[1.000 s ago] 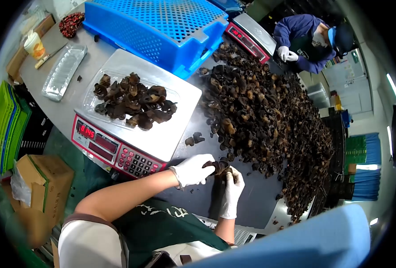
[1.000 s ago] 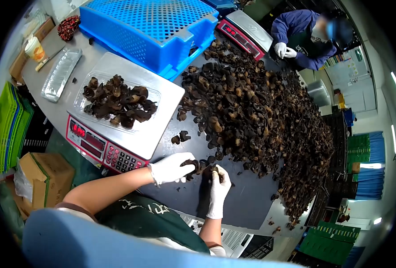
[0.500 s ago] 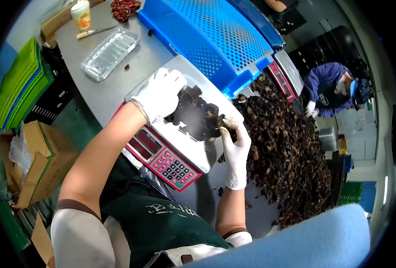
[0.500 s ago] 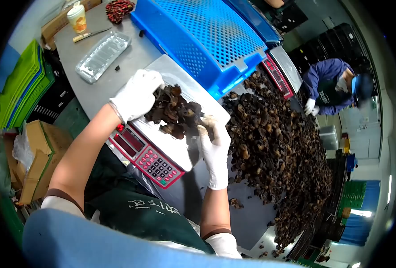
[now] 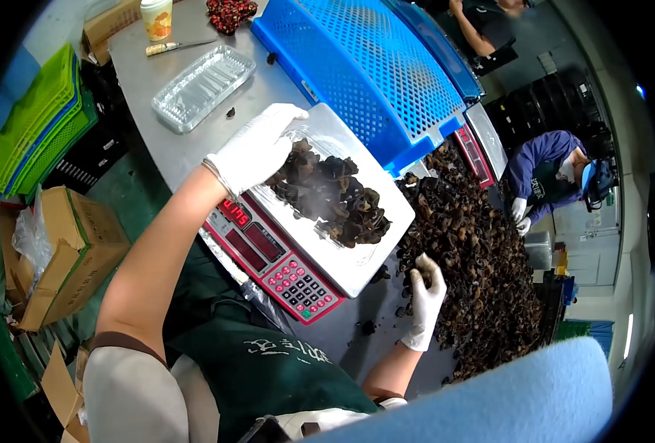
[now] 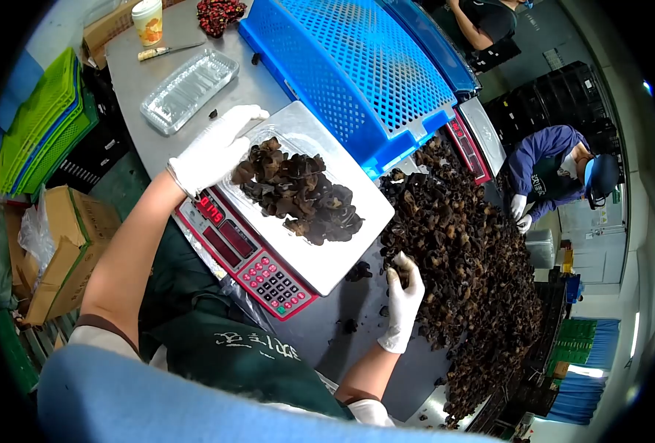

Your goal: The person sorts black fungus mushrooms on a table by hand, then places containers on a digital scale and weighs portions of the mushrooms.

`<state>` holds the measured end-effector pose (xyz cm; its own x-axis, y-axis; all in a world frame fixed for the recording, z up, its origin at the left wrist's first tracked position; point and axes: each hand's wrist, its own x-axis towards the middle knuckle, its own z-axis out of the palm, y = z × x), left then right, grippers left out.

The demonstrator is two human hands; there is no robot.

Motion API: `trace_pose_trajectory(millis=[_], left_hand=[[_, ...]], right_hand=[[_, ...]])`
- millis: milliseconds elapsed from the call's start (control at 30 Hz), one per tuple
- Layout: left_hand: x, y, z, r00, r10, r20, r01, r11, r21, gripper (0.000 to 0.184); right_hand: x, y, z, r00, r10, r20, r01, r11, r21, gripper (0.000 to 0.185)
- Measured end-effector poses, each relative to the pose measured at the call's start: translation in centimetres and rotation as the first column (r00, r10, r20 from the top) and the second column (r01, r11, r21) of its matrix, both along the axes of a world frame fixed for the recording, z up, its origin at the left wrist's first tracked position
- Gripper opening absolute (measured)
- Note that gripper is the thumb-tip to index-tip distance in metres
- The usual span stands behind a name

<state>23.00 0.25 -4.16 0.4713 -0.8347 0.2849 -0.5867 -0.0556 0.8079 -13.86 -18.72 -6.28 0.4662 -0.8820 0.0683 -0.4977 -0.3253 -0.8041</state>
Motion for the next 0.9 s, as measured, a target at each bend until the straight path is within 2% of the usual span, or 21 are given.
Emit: trace_pose_trajectory(millis=[67,133,167,200,233,267,333,367,400,467,500,533,567,600,633,700,800,900], left_hand=[[0.4,0.5,-1.2,0.998,0.022,0.065,-0.019,0.999,-0.047,0.042],[0.3,1.0,-1.6,0.990,0.074,0.119,-0.091,0.986,0.139,0.041],[0.3,1.1,-1.9,0.990,0.076,0.118,-0.092,0.986,0.139,0.041],[0.3,1.3,-2.3,0.983,0.059,0.172,-0.103,0.960,0.261,0.041],[0.3,1.4,-2.5,0.974,0.034,0.223,-0.118,0.918,0.378,0.041],[0.3,1.5,-2.6,0.974,0.030,0.224,-0.115,0.918,0.378,0.041],[0.1,1.4,-2.6,0.966,-0.006,0.258,-0.123,0.868,0.481,0.042],[0.1,1.3,-3.0,0.966,-0.012,0.258,-0.118,0.869,0.480,0.042],[0.2,1.1,-3.7,0.981,-0.011,0.196,-0.074,0.904,0.421,0.040],[0.0,1.1,-4.0,0.991,-0.013,0.133,-0.036,0.932,0.361,0.039],[-0.3,1.0,-3.9,0.996,0.047,-0.079,-0.018,0.939,0.342,0.037],[-0.4,1.0,-3.7,0.952,0.105,-0.286,-0.009,0.948,0.319,0.035],[-0.7,0.9,-4.2,0.880,0.117,-0.459,-0.001,0.970,0.245,0.028],[-0.5,0.9,-4.2,0.881,0.124,-0.457,-0.010,0.970,0.244,0.028],[-0.4,1.0,-4.3,0.832,0.122,-0.542,-0.004,0.977,0.213,0.025],[-0.1,1.1,-4.0,0.672,0.090,-0.735,0.009,0.992,0.129,0.019],[0.3,0.7,-2.9,0.736,0.075,-0.673,-0.024,0.996,0.085,0.018],[1.5,-1.0,-1.7,0.718,0.079,-0.691,-0.057,0.997,0.055,0.018]], right_hand=[[-3.7,-1.0,-4.0,0.988,-0.043,-0.147,0.028,0.994,-0.104,0.033],[-6.9,-1.1,-6.8,0.962,-0.033,-0.272,-0.008,0.989,-0.146,0.035],[-7.6,-0.6,-7.1,0.944,-0.050,-0.327,-0.005,0.986,-0.164,0.036],[-8.1,-0.2,-7.2,0.913,-0.037,-0.407,-0.063,0.972,-0.228,0.036],[-8.3,-0.1,-7.4,0.920,-0.051,-0.389,-0.067,0.956,-0.285,0.036],[-8.7,0.1,-7.6,0.927,-0.068,-0.369,-0.067,0.938,-0.340,0.035],[-5.9,1.6,-6.2,0.991,-0.102,-0.091,0.096,0.993,-0.073,0.032],[-2.8,3.5,-3.6,0.996,-0.088,-0.008,0.088,0.996,0.007,0.030],[-1.7,3.8,-3.4,0.996,-0.085,0.032,0.076,0.976,0.204,0.030],[2.4,5.7,-1.0,0.998,0.053,0.042,-0.062,0.967,0.246,0.031],[3.1,5.3,-1.8,0.994,0.111,-0.015,-0.108,0.985,0.131,0.032],[3.8,4.9,-2.5,0.983,0.165,-0.076,-0.165,0.986,0.015,0.033],[4.2,4.7,-2.7,0.990,0.134,-0.053,-0.127,0.986,0.108,0.035],[4.9,4.6,-2.4,0.989,0.142,-0.050,-0.136,0.985,0.106,0.035],[5.5,4.5,-2.2,0.993,0.116,0.015,-0.117,0.976,0.182,0.034],[6.5,4.7,-1.0,0.983,0.049,0.174,-0.101,0.948,0.303,0.029],[7.7,2.8,-0.2,0.976,0.003,0.218,-0.066,0.958,0.278,0.025],[10.2,0.3,1.6,0.943,0.046,0.329,-0.121,0.970,0.212,0.026]])
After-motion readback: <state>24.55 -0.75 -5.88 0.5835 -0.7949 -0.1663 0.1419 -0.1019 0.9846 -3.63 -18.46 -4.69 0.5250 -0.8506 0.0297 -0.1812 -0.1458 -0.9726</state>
